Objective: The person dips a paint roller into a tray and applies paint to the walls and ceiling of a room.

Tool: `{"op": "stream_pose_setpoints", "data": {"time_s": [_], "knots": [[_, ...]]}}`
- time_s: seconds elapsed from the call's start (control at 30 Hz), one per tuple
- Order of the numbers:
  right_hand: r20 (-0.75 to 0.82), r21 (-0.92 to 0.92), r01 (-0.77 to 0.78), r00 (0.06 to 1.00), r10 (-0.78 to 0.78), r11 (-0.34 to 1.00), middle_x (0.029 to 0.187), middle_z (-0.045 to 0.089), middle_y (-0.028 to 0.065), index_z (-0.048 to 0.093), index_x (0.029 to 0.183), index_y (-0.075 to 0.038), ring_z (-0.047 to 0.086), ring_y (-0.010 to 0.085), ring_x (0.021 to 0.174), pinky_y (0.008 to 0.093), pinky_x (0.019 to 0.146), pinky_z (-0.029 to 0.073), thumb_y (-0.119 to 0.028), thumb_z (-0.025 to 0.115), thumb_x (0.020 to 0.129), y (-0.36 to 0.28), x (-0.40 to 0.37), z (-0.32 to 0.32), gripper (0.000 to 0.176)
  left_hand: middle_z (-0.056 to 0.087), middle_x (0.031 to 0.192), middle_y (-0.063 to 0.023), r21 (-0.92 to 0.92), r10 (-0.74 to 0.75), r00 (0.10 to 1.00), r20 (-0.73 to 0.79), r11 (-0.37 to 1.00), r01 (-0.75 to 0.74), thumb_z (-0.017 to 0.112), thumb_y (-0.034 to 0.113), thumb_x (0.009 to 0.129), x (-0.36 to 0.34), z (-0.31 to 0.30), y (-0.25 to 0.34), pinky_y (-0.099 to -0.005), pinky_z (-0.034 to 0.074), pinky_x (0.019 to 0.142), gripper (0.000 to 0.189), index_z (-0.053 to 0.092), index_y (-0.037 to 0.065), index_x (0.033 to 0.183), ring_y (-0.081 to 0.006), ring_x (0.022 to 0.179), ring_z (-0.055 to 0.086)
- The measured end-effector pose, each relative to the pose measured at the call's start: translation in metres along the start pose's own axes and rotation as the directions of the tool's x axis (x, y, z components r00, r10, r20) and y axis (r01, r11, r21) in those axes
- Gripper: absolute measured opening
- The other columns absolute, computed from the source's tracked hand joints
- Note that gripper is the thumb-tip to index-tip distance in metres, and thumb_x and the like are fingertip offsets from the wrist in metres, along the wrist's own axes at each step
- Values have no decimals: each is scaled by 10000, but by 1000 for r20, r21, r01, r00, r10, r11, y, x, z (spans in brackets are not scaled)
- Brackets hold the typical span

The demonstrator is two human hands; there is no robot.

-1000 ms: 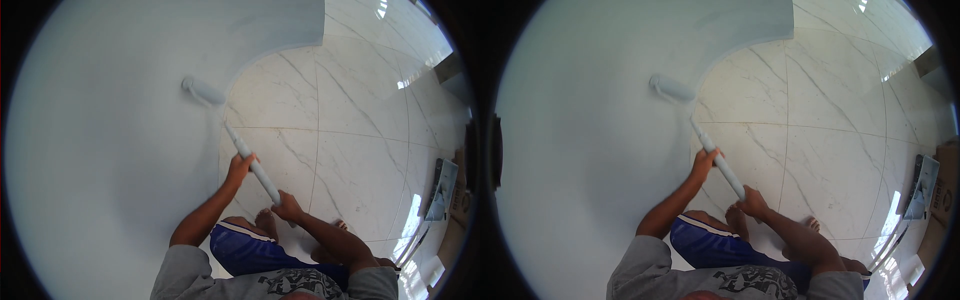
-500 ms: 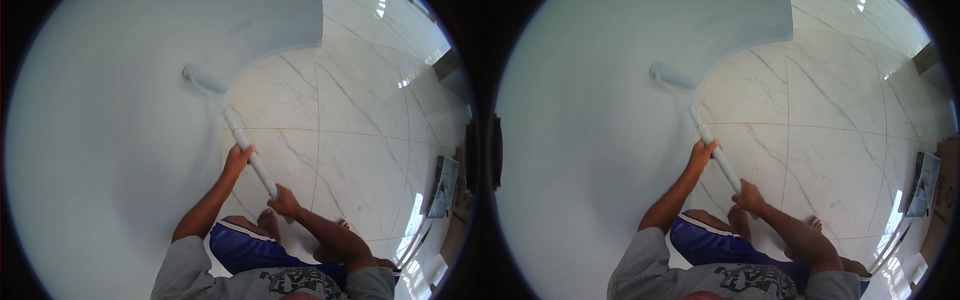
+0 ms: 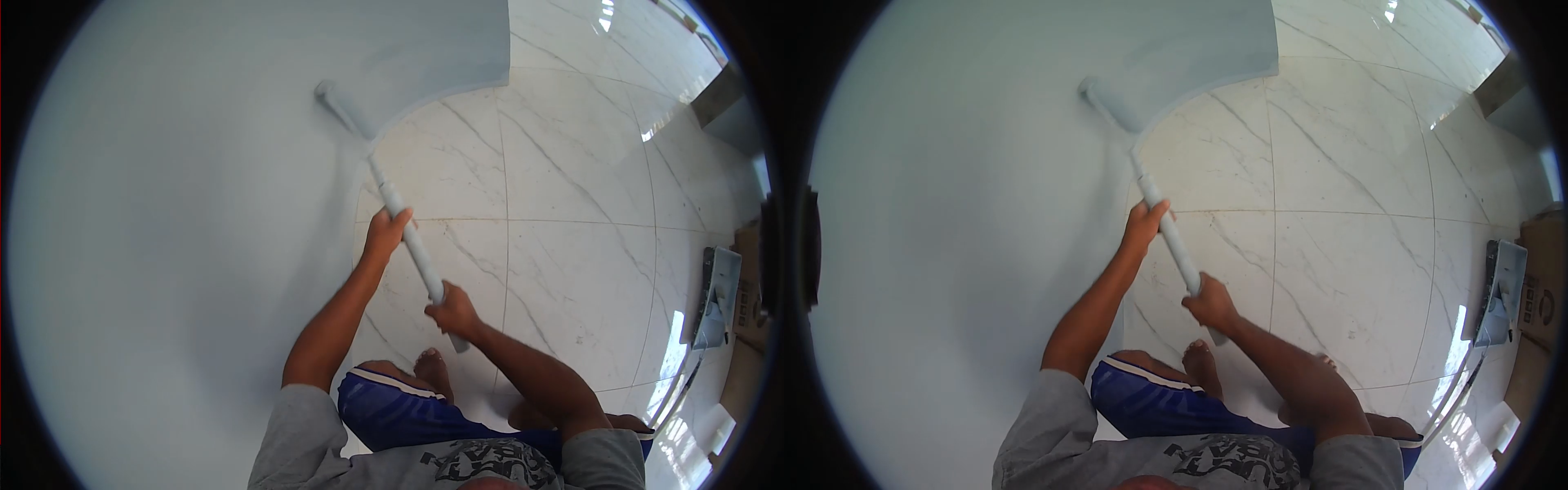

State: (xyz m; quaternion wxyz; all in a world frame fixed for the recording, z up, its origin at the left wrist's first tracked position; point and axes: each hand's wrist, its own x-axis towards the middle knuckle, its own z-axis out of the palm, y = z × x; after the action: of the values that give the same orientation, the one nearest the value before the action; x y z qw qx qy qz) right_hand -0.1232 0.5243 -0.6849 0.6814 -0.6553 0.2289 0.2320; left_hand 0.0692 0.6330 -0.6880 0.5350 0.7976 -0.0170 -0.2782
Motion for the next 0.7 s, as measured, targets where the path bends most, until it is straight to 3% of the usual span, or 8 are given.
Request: {"op": "stream_pose_setpoints", "data": {"time_s": [0.1, 0.33, 0.4, 0.47, 0.53, 0.7], "knots": [[-139, 124, 30, 990, -12, 992, 661, 601, 138, 515, 922, 35, 609, 202, 489, 343, 417, 503, -79, 662, 753, -16, 23, -7, 251, 655, 760, -64, 67, 39, 998, 53, 997, -42, 609, 293, 922, 47, 23, 29, -286, 479, 590, 278, 620, 16, 897, -129, 650, 594], [-115, 183, 40, 993, -19, 982, 651, 588, 115, 508, 933, 31, 589, 182, 478, 336, 416, 503, -75, 652, 762, -10, 18, 5, 247, 648, 751, -58, 162, 82, 995, 52, 983, -89, 620, 292, 915, 33, 9, 16, -282, 468, 586, 281, 621, 11, 895, -117, 632, 574], [46, 92, 1, 999, -5, 996, 702, 620, 163, 526, 961, 31, 639, 250, 561, 383, 524, 543, -98, 672, 751, -3, 0, 15, 287, 645, 763, -59, 102, 74, 997, -11, 992, -73, 615, 277, 922, 2, -11, -5, -282, 475, 592, 270, 616, 7, 910, -119, 644, 580], [25, -56, 178, 984, -177, 982, 785, 651, 228, 542, 1013, 35, 680, 343, 716, 433, 682, 550, -139, 698, 736, 37, -14, 39, 363, 647, 776, -64, 70, 24, 999, -37, 997, -21, 599, 258, 933, -40, -30, -30, -280, 482, 610, 256, 610, 3, 921, -126, 659, 585], [88, -95, 128, 989, -120, 987, 863, 660, 276, 547, 1059, 38, 669, 420, 859, 469, 785, 522, -181, 711, 730, 47, -43, 50, 429, 661, 751, -67, 58, 14, 996, -85, 998, -9, 612, 255, 917, -84, -34, -43, -305, 484, 608, 254, 622, 4, 882, -148, 654, 599], [47, -173, 99, 995, -92, 980, 888, 660, 287, 545, 1046, 35, 661, 438, 869, 486, 777, 519, -196, 699, 740, 45, -43, 59, 413, 656, 743, -70, 10, 53, 985, -165, 999, -52, 605, 248, 917, -86, -27, -46, -310, 483, 610, 248, 607, 10, 847, -153, 649, 595]]}}
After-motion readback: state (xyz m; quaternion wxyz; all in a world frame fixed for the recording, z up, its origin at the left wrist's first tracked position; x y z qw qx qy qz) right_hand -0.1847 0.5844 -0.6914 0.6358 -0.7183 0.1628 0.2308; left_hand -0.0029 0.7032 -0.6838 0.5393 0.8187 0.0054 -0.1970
